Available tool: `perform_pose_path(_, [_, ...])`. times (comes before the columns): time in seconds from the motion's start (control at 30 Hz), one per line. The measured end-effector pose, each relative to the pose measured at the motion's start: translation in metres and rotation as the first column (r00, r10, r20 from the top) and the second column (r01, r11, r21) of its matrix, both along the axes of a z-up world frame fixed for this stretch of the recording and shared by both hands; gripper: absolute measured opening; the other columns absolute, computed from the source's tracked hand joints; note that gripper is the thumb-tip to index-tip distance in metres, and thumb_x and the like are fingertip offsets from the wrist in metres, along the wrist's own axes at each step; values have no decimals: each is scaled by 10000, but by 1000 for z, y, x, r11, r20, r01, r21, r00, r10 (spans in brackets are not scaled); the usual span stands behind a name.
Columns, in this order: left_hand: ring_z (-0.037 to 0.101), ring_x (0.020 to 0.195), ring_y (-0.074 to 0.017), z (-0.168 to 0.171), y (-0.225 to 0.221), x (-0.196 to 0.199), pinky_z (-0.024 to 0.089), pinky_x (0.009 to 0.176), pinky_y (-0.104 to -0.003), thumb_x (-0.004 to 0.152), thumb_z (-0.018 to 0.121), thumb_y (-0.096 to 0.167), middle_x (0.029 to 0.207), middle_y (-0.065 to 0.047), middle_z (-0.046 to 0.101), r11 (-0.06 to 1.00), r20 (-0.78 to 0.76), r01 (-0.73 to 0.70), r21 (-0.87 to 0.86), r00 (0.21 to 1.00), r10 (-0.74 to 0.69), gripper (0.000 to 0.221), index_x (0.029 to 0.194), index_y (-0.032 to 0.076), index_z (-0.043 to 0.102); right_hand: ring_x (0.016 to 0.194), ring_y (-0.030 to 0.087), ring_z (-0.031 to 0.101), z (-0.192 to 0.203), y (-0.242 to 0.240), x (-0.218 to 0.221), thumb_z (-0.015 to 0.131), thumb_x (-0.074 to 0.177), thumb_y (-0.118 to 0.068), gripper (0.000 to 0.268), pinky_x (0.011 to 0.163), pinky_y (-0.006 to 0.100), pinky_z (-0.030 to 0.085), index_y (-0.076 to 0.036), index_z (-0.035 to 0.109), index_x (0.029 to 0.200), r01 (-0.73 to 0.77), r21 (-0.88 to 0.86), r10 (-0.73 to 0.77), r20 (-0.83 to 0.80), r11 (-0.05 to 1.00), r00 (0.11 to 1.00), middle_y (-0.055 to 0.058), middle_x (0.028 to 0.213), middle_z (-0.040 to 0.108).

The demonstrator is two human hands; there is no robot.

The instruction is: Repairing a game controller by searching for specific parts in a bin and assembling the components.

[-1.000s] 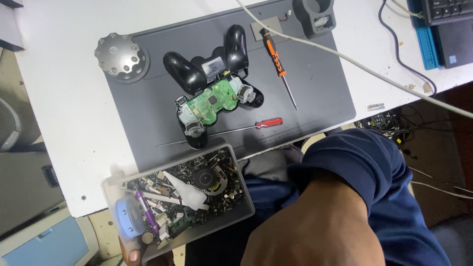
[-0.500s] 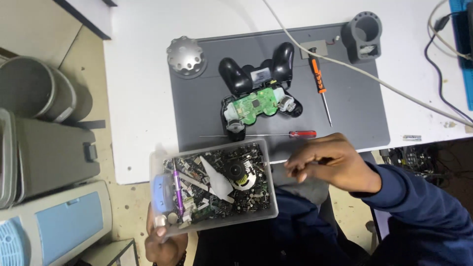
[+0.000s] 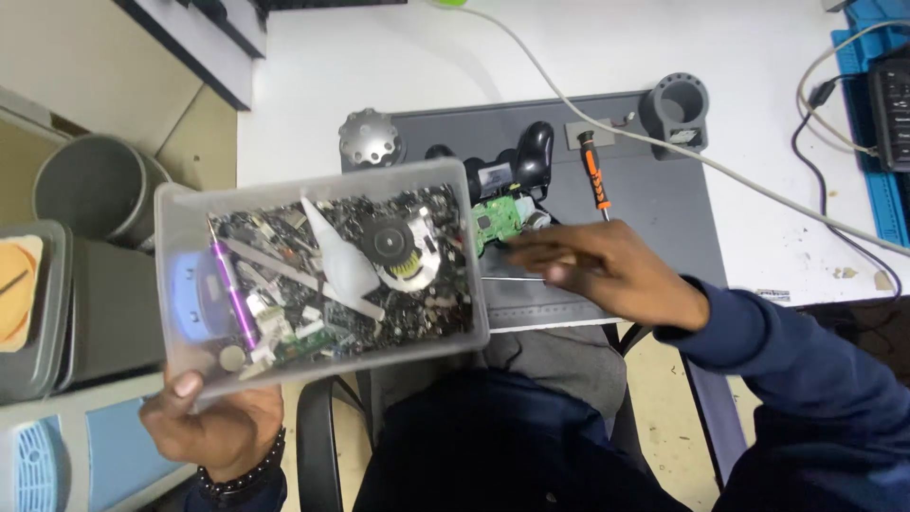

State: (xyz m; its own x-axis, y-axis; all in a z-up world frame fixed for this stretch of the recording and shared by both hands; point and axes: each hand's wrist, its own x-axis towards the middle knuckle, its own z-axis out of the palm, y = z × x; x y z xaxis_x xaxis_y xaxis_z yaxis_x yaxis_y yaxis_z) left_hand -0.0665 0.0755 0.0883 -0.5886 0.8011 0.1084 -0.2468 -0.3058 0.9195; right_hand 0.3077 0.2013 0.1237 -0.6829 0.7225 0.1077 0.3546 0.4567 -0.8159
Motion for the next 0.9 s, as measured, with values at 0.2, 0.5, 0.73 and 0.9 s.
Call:
perform_pose_path(0.2, [592, 1359, -322, 43, 51, 23, 621, 1124, -413, 936, 679, 162, 1392, -162, 611, 840, 285, 411, 353, 808, -515, 502, 1400, 9, 562, 1300, 437, 651, 31, 51, -41, 466, 988, -592, 857, 1043, 608, 607, -48, 204, 1596, -288, -464, 77, -421, 838, 904, 214, 1496, 534])
perform_pose_path(0.5, [743, 939, -302, 39, 165, 21, 717, 662, -380, 859, 571, 321, 1201, -159, 592, 896, 183, 443, -36, 884, -430, 583, 1338, -6, 514, 1063, 242, 683, -1, 139, -79, 578, 951, -188, 675, 838, 285, 645, -85, 336, 1572, 23, -702, -264, -237, 712, 935, 132, 1499, 566])
perform_pose_path(0.73, [738, 851, -258, 3, 234, 10, 685, 568, -340, 772, 585, 387, 950, -79, 595, 929, 324, 327, -174, 910, -259, 388, 1031, 99, 548, 939, 254, 705, -37, 203, -97, 537, 922, -83, 151, 747, 327, 653, -68, 667, 999, 228, -659, -398, -118, 717, 910, 119, 1118, 696])
perform_pose_path(0.9, [762, 911, -306, 5, 256, -8, 685, 548, -303, 774, 629, 328, 972, -93, 527, 881, 354, 426, -208, 872, -338, 406, 1063, 62, 527, 725, 173, 706, -58, 226, -116, 546, 874, -91, 208, 650, 309, 652, -101, 732, 968, 285, -648, -470, -128, 706, 873, 47, 920, 737])
